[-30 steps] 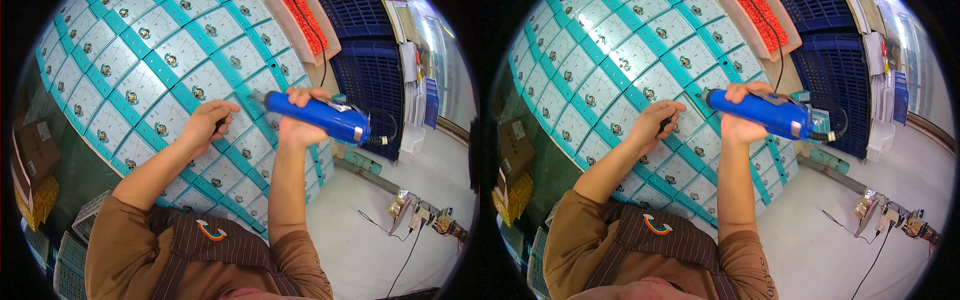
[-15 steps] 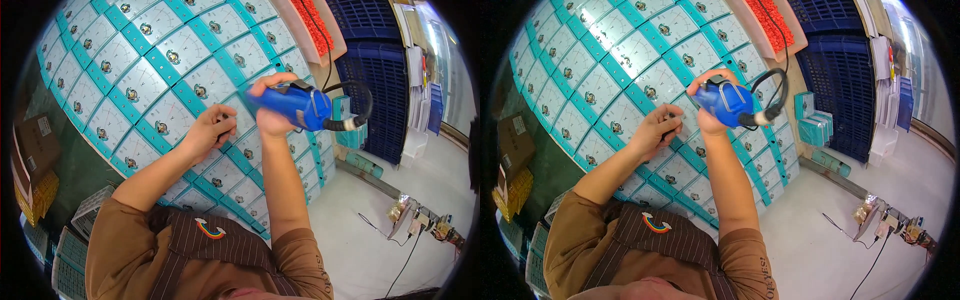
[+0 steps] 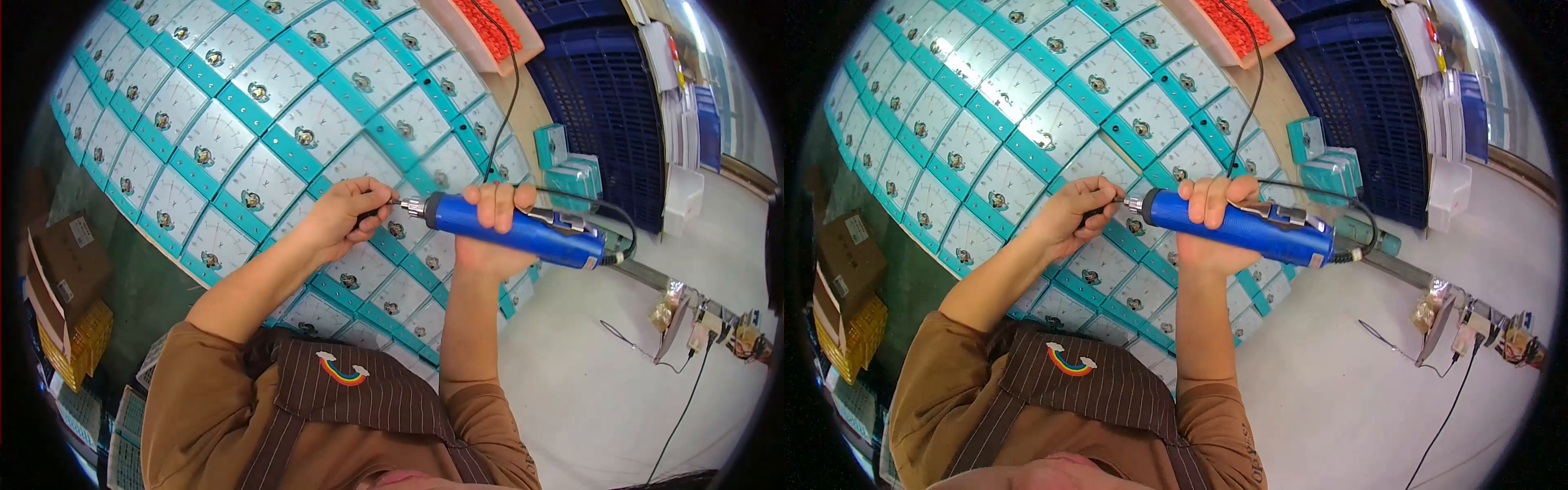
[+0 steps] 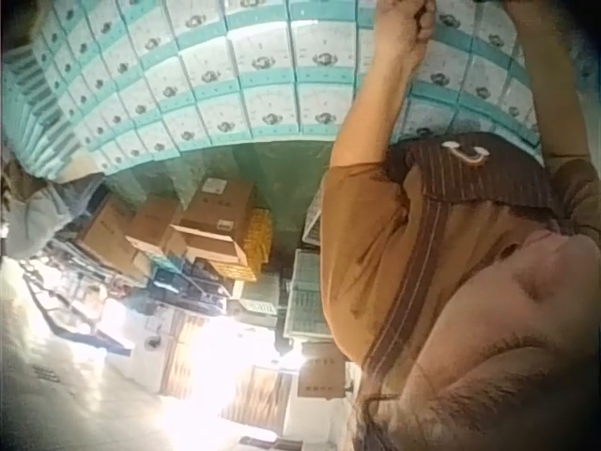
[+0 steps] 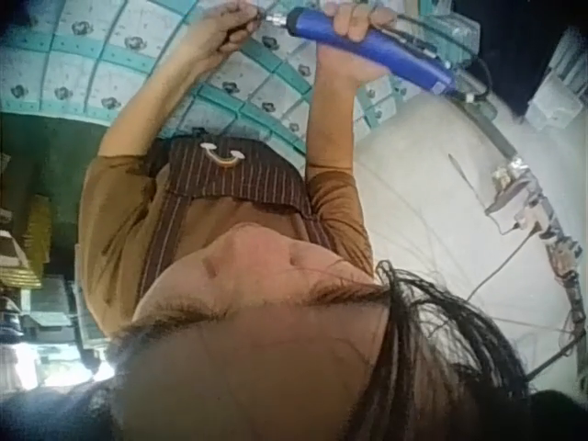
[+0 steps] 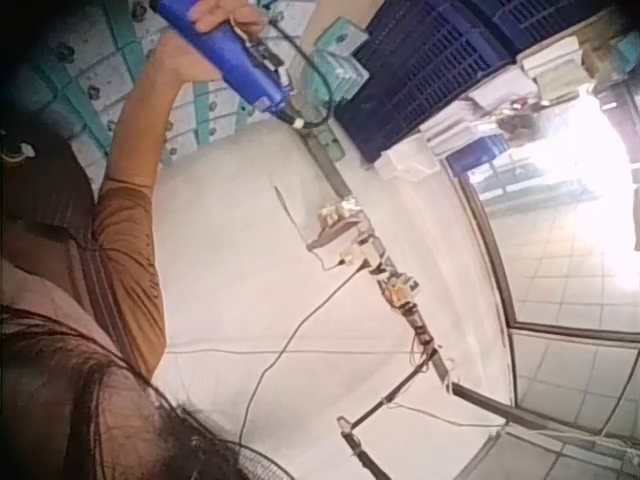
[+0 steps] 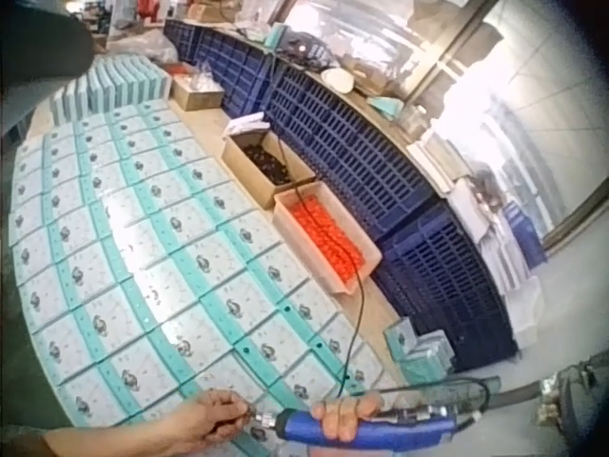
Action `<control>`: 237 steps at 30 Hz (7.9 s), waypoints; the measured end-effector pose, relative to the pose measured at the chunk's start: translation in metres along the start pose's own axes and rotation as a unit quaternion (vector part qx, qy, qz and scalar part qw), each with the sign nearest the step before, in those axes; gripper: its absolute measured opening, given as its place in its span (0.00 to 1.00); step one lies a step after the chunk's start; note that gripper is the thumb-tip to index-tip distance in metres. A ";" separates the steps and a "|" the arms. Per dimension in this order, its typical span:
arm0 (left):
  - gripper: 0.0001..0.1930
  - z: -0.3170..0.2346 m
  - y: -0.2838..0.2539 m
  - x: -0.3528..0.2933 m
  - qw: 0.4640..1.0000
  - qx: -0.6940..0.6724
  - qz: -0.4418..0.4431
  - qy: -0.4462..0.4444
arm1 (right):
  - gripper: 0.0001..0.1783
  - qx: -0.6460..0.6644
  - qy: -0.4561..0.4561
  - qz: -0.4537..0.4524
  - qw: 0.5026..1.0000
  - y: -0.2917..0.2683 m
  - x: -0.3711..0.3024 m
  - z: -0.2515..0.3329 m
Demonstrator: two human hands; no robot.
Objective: Screwing small components onto analog meters using an electric screwdriver at a workshop bench.
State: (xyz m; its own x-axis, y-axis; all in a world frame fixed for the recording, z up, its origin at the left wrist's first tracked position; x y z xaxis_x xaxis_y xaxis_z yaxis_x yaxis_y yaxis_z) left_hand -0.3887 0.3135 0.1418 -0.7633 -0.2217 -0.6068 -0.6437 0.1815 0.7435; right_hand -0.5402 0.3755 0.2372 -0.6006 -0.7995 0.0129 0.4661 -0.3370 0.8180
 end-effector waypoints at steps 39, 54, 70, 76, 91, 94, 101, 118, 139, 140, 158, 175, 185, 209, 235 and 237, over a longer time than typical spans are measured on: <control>0.09 0.056 0.041 0.016 0.995 0.081 0.006 -0.058 | 0.25 -0.002 -0.105 -0.104 0.989 -0.047 -0.058 0.059; 0.12 0.061 0.022 0.018 0.990 0.132 -0.013 -0.049 | 0.29 -0.222 -0.237 -0.164 0.931 -0.093 -0.043 0.057; 0.15 0.072 0.049 0.015 0.991 0.065 -0.032 -0.110 | 0.17 0.059 -0.135 -0.140 0.979 -0.065 -0.080 0.099; 0.09 0.100 0.067 0.017 0.981 0.107 0.061 -0.148 | 0.18 -0.003 -0.164 -0.070 0.984 -0.053 -0.111 0.102; 0.09 0.129 0.051 0.025 0.974 0.177 0.014 -0.141 | 0.30 -0.215 -0.296 -0.231 0.902 -0.133 -0.118 0.130; 0.08 0.126 0.055 0.023 0.973 0.196 0.002 -0.122 | 0.31 -0.160 -0.300 -0.235 0.911 -0.143 -0.113 0.125; 0.08 0.131 0.062 0.025 0.969 0.218 -0.011 -0.116 | 0.37 -0.294 -0.287 -0.212 0.887 -0.127 -0.101 0.101; 0.09 0.179 0.115 0.023 0.949 0.259 -0.002 -0.178 | 0.18 0.069 -0.212 -0.202 0.954 -0.121 -0.182 0.158; 0.07 0.189 0.092 0.042 0.954 0.241 0.035 -0.175 | 0.36 -0.311 -0.332 -0.301 0.838 -0.173 -0.160 0.160; 0.07 0.190 0.092 0.041 0.952 0.240 0.053 -0.184 | 0.36 -0.310 -0.332 -0.301 0.838 -0.177 -0.162 0.160; 0.09 0.229 0.140 0.033 0.937 0.308 -0.010 -0.166 | 0.19 0.069 -0.264 -0.177 0.946 -0.139 -0.228 0.189; 0.11 0.224 0.121 0.039 0.937 0.306 -0.007 -0.167 | 0.30 -0.175 -0.463 -0.296 0.817 -0.177 -0.246 0.237; 0.10 0.222 0.108 0.035 0.928 0.316 0.025 -0.197 | 0.30 -0.204 -0.409 -0.400 0.794 -0.229 -0.239 0.237; 0.08 0.267 0.123 0.000 0.931 0.289 0.041 -0.219 | 0.21 -0.009 -0.288 -0.169 0.943 -0.126 -0.283 0.208; 0.09 0.258 0.076 -0.019 0.908 0.333 0.041 -0.251 | 0.29 -0.188 -0.412 -0.351 0.820 -0.173 -0.316 0.175; 0.08 0.256 0.074 -0.018 0.909 0.329 0.042 -0.253 | 0.28 -0.178 -0.413 -0.342 0.825 -0.167 -0.320 0.180</control>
State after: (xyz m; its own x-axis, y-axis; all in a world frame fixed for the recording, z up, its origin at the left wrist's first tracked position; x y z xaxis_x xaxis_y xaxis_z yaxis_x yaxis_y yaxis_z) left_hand -0.4368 0.5763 0.1351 -0.6315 0.2590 -0.7308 -0.3471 0.7484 0.5652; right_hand -0.5427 0.7774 0.1997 -0.9713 0.2016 0.1265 -0.0932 -0.8113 0.5772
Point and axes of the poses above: each hand's wrist, its own x-axis towards the middle knuckle, its own y-axis out of the palm, z = x × y, the point moved 4 cm from there along x, towards the middle knuckle, and after that the axes turned 8 degrees about -z, right-handed, at the moved point
